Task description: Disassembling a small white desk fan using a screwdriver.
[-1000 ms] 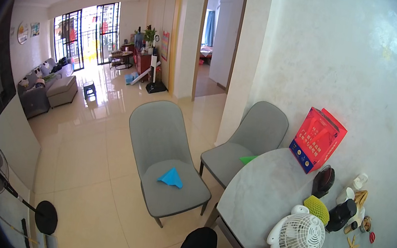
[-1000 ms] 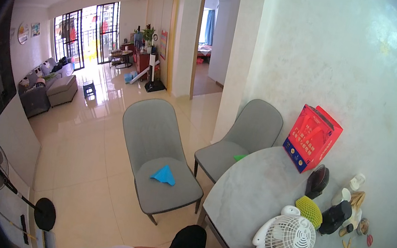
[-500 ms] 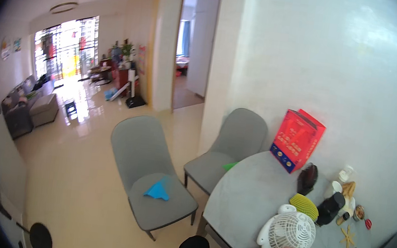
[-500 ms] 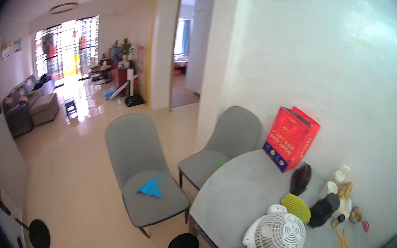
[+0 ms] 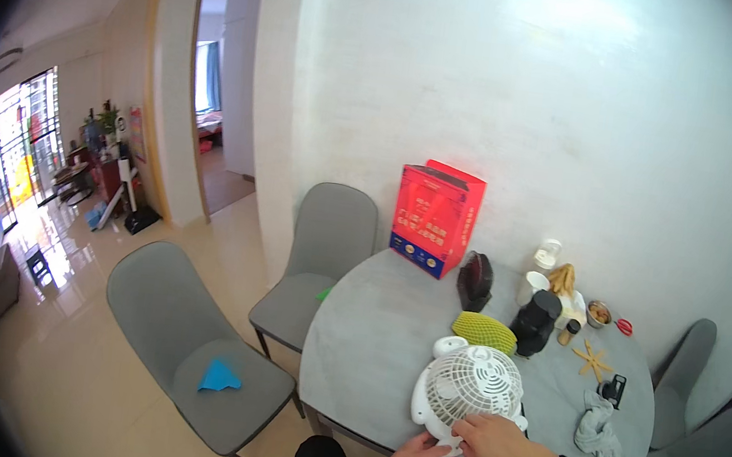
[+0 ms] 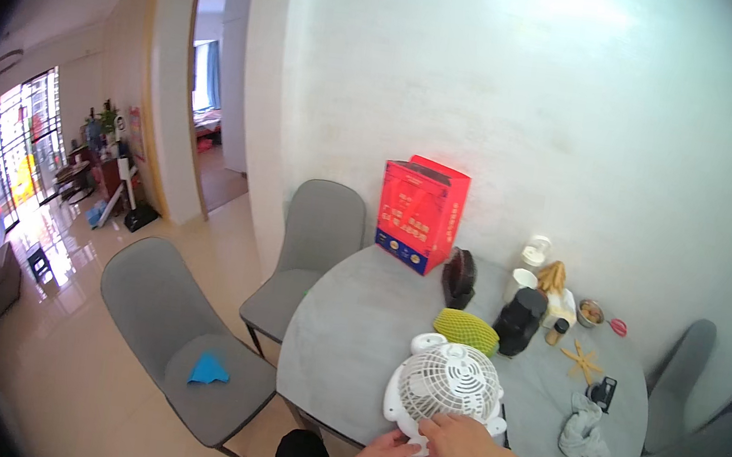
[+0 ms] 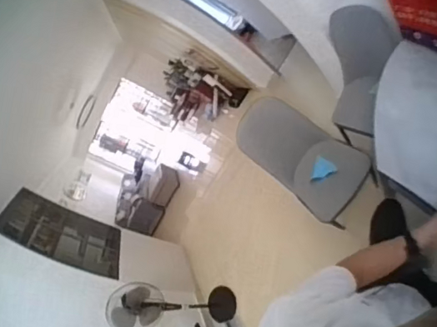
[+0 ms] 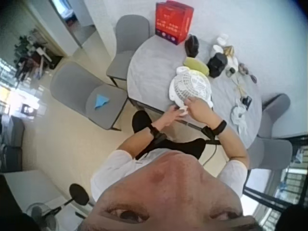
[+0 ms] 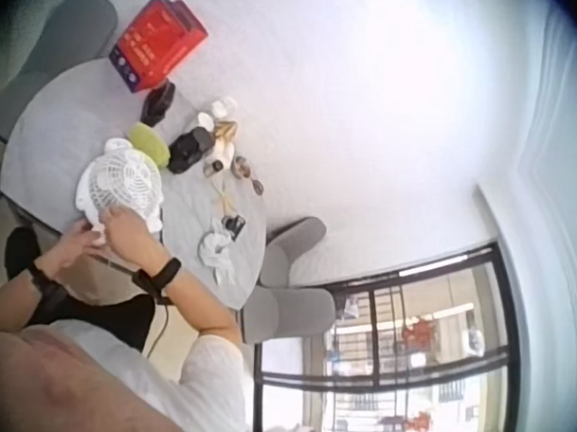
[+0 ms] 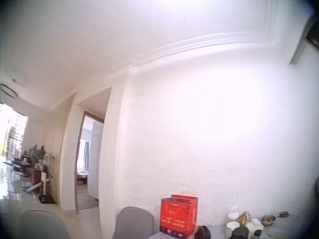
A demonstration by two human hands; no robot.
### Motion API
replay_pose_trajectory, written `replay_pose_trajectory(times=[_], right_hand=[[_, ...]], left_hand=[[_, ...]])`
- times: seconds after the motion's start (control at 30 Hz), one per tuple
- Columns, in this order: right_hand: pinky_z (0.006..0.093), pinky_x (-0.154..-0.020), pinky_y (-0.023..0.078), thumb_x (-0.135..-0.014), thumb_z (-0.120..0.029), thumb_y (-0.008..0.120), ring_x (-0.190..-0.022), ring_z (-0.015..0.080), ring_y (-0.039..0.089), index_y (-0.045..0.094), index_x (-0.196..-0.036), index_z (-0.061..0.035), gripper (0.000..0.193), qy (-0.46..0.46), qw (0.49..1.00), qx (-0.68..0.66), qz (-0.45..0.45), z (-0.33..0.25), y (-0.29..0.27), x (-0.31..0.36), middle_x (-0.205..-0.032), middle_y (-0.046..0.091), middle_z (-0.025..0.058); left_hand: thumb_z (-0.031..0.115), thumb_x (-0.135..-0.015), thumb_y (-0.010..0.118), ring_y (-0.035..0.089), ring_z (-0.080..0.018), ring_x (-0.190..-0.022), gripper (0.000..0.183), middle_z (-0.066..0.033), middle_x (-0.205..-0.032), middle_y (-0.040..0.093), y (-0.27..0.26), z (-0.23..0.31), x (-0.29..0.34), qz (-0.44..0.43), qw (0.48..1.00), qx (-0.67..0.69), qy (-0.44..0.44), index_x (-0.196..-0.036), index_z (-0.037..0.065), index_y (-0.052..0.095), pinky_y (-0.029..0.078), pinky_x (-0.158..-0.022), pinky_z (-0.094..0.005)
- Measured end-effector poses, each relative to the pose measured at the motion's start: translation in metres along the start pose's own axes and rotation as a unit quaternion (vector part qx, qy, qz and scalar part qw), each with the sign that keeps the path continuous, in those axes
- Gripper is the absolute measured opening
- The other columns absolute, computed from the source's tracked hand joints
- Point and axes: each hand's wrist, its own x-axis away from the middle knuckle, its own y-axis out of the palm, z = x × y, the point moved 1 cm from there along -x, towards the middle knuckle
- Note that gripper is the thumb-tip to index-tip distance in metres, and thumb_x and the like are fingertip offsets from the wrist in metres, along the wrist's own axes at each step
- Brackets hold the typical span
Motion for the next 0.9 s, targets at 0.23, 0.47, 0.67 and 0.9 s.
replay_pose_trajectory(times=[0.23, 0.47, 0.67, 0.9], right_hand=[[0.0464, -0.069, 0.056, -0.091, -0.02, 0.066, -0.084, 0.0341, 0.071, 0.059, -0.103, -0.0072, 0.019, 0.172, 0.965, 0.019, -0.198, -0.015, -0.011, -0.014, -0.085, 0.067, 0.0124], [0.0497, -0.059, 0.054, -0.097, -0.023, 0.059, -0.07, 0.0385, 0.07, 0.058, -0.102, -0.0067, 0.017, 0.018, 0.998, -0.054, 0.011, -0.005, -0.007, -0.007, -0.074, 0.068, 0.0151], [0.0479, -0.066, 0.056, -0.096, -0.025, 0.063, -0.082, 0.0377, 0.072, 0.061, -0.105, -0.0061, 0.021, 0.187, 0.953, 0.025, -0.237, -0.006, -0.002, -0.011, -0.087, 0.071, 0.0161], [0.0501, -0.064, 0.055, -0.097, -0.025, 0.06, -0.077, 0.0383, 0.072, 0.061, -0.106, -0.0062, 0.021, 0.163, 0.972, 0.024, -0.166, -0.016, -0.023, -0.015, -0.081, 0.071, 0.0154]], left_hand=[[0.011, -0.106, 0.058, 0.064, -0.0258, -0.123, 0.046, -0.01, -0.145, 0.052, 0.0, 0.002, 0.0, 0.005, 1.0, 0.006, 0.023, -0.148, 0.003, 0.041, 0.057, -0.103, -0.0388], [0.007, -0.105, 0.057, 0.063, -0.0268, -0.125, 0.046, -0.0112, -0.145, 0.051, 0.005, 0.009, 0.004, 0.01, 1.0, 0.011, 0.01, -0.148, 0.001, 0.04, 0.058, -0.102, -0.0406], [0.024, -0.104, 0.063, 0.069, -0.0277, -0.114, 0.052, -0.0143, -0.136, 0.062, 0.012, 0.006, 0.011, 0.036, 0.997, 0.005, 0.069, -0.146, -0.002, 0.045, 0.061, -0.092, -0.0408], [0.017, -0.106, 0.06, 0.061, -0.0304, -0.128, 0.054, -0.0149, -0.145, 0.055, 0.011, 0.009, 0.012, 0.019, 0.998, 0.02, 0.05, -0.152, -0.001, 0.037, 0.058, -0.102, -0.0446]])
